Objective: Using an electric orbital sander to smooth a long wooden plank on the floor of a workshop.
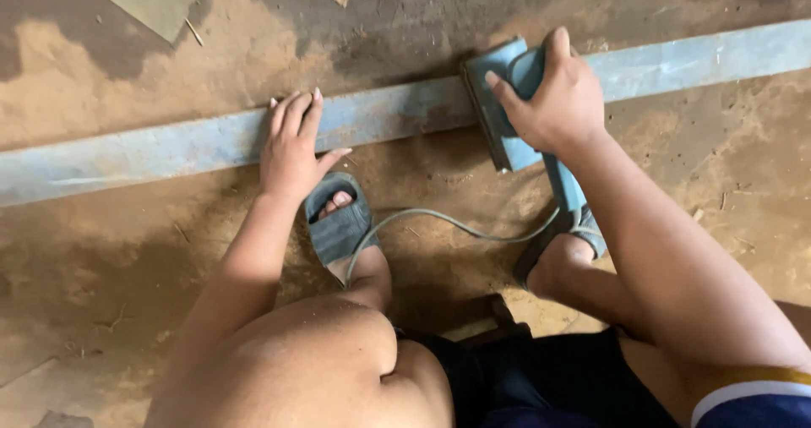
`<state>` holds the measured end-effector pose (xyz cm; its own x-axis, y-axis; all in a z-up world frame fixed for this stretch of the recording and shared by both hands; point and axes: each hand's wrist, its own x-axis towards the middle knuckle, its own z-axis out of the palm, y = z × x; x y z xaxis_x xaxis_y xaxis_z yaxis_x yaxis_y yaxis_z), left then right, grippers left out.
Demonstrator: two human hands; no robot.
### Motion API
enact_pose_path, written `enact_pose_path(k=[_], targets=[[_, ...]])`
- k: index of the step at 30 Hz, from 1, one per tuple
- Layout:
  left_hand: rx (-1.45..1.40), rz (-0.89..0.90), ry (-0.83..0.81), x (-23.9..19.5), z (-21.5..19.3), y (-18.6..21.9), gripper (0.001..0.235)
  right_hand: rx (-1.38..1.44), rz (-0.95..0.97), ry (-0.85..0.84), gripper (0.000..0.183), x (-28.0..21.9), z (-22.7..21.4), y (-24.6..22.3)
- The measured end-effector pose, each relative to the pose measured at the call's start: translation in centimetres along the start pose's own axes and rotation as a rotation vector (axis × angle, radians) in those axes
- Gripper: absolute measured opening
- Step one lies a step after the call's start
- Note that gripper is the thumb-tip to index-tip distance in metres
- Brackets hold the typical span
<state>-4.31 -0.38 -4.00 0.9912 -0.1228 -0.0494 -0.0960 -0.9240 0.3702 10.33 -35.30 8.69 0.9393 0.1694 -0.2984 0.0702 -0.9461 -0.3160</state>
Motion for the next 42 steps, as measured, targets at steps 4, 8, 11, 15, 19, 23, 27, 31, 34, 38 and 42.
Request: enact_pose_path(k=[4,8,11,15,19,23,27,31,34,38,42], targets=[[-0.007,-0.011,-0.014,-0.2,0.4,-0.1,0.092,0.020,-0.009,0.035,0.056,1.3,0.5,1.8],[0.008,0.011,0.020,-0.1,0.5,-0.2,0.092,-0.003,-0.006,0.056,0.056,1.5,1.1,1.4],[0.015,-0.017,-0.008,0.1,0.2,-0.4,0.093,0.010,-0.009,0.031,0.057,2.1,1.3,0.9],[-0.016,0.038,0.020,-0.1,0.3,-0.1,0.091,-0.022,0.048,0.104,0.060,3.0,1.5,2.1],[-0.015,0.015,0.019,0.0,0.1,0.1,0.095,0.005,-0.030,0.060,0.060,1.6,1.5,0.5],[-0.024,0.037,0.029,-0.4,0.0,0.1,0.090,-0.025,0.044,0.078,0.065,2.4,1.4,2.3],[-0.030,0.053,0.060,-0.1,0.2,0.0,0.092,-0.029,0.048,0.116,0.061,2.0,1.3,2.3],[-0.031,0.043,0.049,-0.1,0.1,0.0,0.091,-0.021,0.076,0.029,0.063,1.5,0.7,1.6],[-0.031,0.052,0.049,0.0,0.3,-0.2,0.091,0.009,0.178,0.101,0.054,3.2,0.4,3.3],[-0.018,0.066,0.068,-0.1,0.3,-0.1,0.091,-0.002,0.095,0.095,0.067,2.5,0.9,2.0],[-0.012,0.047,0.062,0.0,0.2,-0.2,0.092,-0.003,-0.003,0.027,0.062,2.7,0.9,1.0]])
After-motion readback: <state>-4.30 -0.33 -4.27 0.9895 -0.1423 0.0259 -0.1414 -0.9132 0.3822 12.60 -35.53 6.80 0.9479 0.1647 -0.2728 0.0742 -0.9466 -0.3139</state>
